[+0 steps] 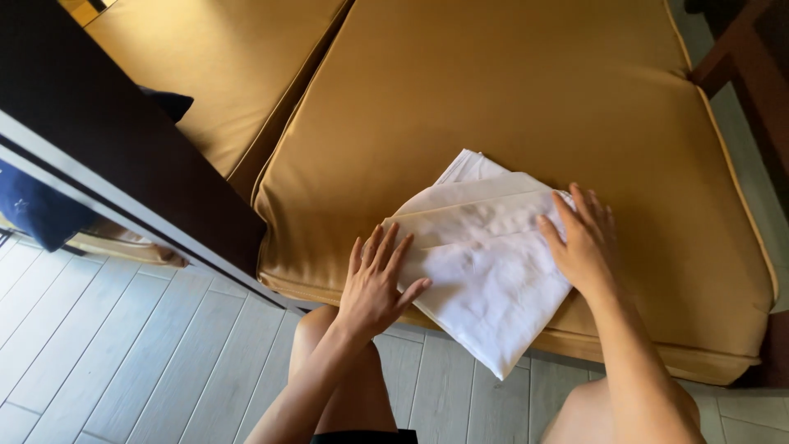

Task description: The person retrieves a white towel from a wooden wardrobe, walks to a bed, and sits on the floor. They then fold the towel neatly on the bed surface.

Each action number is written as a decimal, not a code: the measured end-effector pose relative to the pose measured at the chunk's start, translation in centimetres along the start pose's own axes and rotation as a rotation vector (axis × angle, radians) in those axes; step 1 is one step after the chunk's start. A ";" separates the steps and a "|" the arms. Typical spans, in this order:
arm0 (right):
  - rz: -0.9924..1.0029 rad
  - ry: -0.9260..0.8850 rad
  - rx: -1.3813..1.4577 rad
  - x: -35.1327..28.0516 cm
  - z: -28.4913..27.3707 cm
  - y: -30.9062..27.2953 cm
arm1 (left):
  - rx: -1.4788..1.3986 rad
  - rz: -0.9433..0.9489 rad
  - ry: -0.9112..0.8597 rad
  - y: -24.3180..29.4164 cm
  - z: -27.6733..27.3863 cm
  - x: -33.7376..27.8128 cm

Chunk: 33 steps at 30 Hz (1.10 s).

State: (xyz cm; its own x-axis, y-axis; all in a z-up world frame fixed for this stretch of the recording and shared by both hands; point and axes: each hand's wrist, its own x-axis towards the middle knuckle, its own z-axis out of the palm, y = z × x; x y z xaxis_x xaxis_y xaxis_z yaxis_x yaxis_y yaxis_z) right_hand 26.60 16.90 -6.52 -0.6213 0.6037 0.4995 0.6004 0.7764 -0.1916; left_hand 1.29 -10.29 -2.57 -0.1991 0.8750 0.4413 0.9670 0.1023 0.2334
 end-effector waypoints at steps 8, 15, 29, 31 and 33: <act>0.386 -0.132 0.127 -1.3 1.1 3.9 | -0.024 -0.034 -0.164 -0.3 -0.7 -1.2; 0.553 -0.164 0.199 -0.9 -0.8 4.0 | -0.036 -0.161 -0.046 -1.3 -1.6 -1.4; 0.702 -0.219 0.241 -1.7 -2.2 2.6 | -1.548 -1.179 -0.272 10.5 4.6 -9.5; 0.670 -0.133 0.320 -2.4 -2.2 2.2 | -1.669 -1.273 -0.314 12.2 6.8 -9.6; 0.468 0.029 0.228 -2.6 -3.7 -0.5 | -1.541 -1.213 -0.306 13.0 7.5 -9.5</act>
State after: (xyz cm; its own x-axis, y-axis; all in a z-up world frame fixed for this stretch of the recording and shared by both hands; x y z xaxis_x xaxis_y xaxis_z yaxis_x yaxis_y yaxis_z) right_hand 29.78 14.31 -4.63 -0.2970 0.8928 0.3387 0.6837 0.4464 -0.5773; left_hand 16.95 -13.78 -10.20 -0.3382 0.7293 -0.5948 -0.5937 0.3250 0.7361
